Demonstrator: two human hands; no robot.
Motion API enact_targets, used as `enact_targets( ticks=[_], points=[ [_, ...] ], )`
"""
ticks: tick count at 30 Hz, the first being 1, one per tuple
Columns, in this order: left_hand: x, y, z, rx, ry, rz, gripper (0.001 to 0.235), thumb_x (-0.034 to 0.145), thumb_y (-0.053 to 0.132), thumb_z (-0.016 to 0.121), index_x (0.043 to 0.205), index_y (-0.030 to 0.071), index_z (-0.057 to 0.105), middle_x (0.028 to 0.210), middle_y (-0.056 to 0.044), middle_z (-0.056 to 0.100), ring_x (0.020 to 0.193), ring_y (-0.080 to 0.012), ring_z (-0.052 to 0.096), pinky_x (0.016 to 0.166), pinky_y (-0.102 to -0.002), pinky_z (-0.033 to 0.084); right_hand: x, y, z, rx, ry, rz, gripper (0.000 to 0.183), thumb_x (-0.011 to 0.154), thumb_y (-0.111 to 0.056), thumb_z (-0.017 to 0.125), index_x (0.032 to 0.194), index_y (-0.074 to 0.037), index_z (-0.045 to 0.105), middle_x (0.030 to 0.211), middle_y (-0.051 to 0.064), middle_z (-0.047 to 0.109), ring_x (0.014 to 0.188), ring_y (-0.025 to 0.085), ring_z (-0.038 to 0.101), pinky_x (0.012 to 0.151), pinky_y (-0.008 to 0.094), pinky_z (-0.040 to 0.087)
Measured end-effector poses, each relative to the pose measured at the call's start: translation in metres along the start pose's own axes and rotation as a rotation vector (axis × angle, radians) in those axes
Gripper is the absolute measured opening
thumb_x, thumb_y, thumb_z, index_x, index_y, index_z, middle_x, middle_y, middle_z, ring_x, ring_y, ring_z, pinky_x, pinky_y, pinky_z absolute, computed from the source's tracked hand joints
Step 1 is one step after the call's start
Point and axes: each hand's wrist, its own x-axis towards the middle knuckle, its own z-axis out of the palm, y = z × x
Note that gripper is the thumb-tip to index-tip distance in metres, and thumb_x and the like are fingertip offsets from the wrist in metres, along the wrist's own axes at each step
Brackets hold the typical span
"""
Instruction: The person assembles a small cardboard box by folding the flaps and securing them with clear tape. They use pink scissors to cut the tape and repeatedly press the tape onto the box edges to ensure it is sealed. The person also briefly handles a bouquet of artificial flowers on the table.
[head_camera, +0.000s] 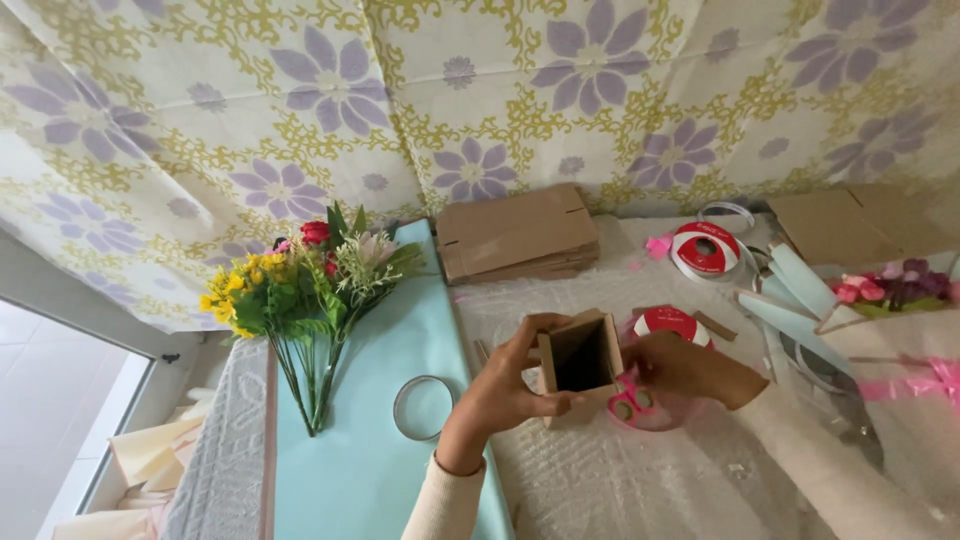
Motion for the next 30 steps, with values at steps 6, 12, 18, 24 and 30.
enact_targets(
  ticks=[6, 12, 18, 24, 30],
  points=[
    [-0.003, -0.03, 0.008, 0.011, -0.057, 0.121, 0.066, 0.09, 0.042, 0.065, 0.14, 0.008, 0.037, 0.134, -0.013, 0.055, 0.124, -0.0246, 0.055, 0.103, -0.038, 0.045, -0.053, -0.085, -0.03, 0.377, 0.992, -0.547, 0.023, 0.101, -0.016, 0.053, 0.108, -0.008, 0.073, 0.118, 0.008, 0.075, 0.114, 0.022, 0.071, 0.103, 0.035, 0.051],
    [-0.004, -0.077, 0.024, 0.124, -0.07, 0.306, 0.1, 0.1, 0.075, 0.029, 0.16, 0.0, 0.0, 0.17, -0.025, 0.004, 0.16, -0.0354, 0.005, 0.13, -0.048, 0.013, -0.029, -0.113, -0.008, -0.165, 0.743, -0.647, 0.06, 0.103, -0.05, 0.047, 0.147, -0.009, 0.053, 0.155, 0.009, 0.052, 0.144, 0.028, 0.046, 0.116, 0.05, 0.031],
    [-0.004, -0.06, 0.041, -0.122, 0.066, 0.194, 0.101, 0.096, 0.08, 0.037, 0.158, 0.003, 0.02, 0.161, -0.021, 0.027, 0.152, -0.0359, 0.026, 0.124, -0.053, 0.025, -0.022, -0.112, 0.001, -0.192, 0.878, -0.659, 0.063, 0.101, -0.061, 0.036, 0.136, -0.016, 0.064, 0.15, 0.006, 0.057, 0.146, 0.037, 0.043, 0.113, 0.053, 0.037],
    [-0.007, -0.058, 0.039, -0.385, 0.035, -0.115, 0.099, 0.093, 0.074, 0.034, 0.162, 0.011, 0.003, 0.172, -0.012, -0.004, 0.159, -0.0287, -0.007, 0.126, -0.05, 0.005, -0.02, -0.112, 0.007, -0.221, 0.906, -0.563, 0.058, 0.094, -0.064, 0.052, 0.134, -0.025, 0.067, 0.151, -0.002, 0.057, 0.147, 0.035, 0.042, 0.116, 0.058, 0.026],
    [-0.003, -0.072, 0.038, -0.554, -0.021, 0.16, 0.069, 0.109, 0.045, 0.046, 0.16, 0.008, 0.019, 0.166, -0.014, 0.024, 0.158, -0.0277, 0.019, 0.13, -0.045, 0.02, -0.017, -0.114, 0.008, -0.256, 0.938, -0.507, 0.05, 0.092, -0.062, 0.057, 0.123, -0.025, 0.071, 0.147, -0.007, 0.06, 0.14, 0.028, 0.049, 0.106, 0.051, 0.031]
  ],
)
